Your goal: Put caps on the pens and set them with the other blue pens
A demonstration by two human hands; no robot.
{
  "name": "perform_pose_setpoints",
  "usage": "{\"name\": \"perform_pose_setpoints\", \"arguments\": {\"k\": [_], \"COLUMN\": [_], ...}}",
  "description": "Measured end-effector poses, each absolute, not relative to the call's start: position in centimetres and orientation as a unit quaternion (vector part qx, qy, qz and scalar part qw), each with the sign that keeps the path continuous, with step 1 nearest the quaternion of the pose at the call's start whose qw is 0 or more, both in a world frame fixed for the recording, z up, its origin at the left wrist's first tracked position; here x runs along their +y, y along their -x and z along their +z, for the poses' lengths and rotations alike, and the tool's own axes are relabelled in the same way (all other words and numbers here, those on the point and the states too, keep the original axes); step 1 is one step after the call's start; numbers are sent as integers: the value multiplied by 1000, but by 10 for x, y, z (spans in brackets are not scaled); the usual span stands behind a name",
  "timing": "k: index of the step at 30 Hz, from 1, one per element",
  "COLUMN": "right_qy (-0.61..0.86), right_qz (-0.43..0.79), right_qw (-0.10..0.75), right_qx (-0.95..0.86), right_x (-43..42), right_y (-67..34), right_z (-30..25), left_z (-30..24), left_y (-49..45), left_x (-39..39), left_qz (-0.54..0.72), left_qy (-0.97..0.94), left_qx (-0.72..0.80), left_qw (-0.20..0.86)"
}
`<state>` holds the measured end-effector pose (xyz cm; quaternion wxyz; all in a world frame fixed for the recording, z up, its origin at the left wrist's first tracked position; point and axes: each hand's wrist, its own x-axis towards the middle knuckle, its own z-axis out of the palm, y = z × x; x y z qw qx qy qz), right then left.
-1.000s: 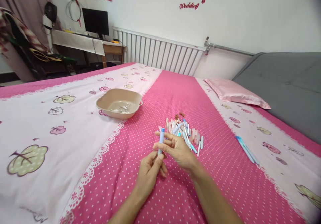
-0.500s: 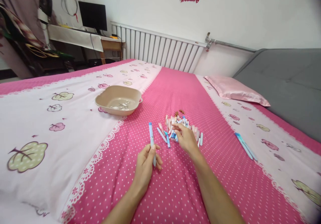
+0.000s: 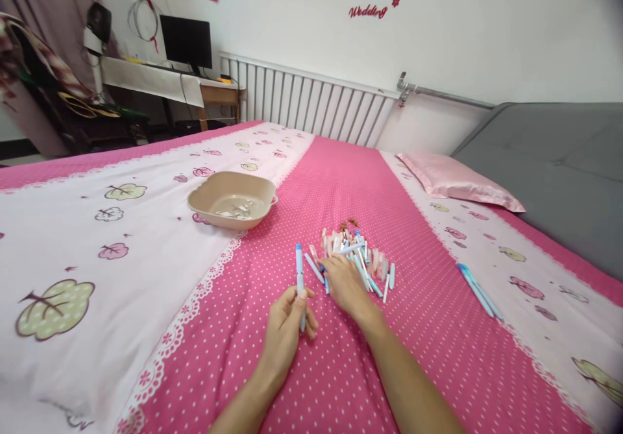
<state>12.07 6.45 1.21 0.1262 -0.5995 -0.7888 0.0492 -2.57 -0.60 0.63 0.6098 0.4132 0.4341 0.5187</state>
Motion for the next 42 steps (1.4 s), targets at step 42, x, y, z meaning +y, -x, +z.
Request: {"name": "perform_pose_setpoints", "arguments": {"k": [42], "right_qy": [417], "right_qz": [423], "right_qw": [607], "right_qx": [-529], "right_x": [41], "right_y": [-131], "right_z": [66], "left_z": [1], "left_y": [24], "left_x": [-8], "left_qz": [461], "left_qy": [-533], "left_qx": [416], "left_qw": [575]}}
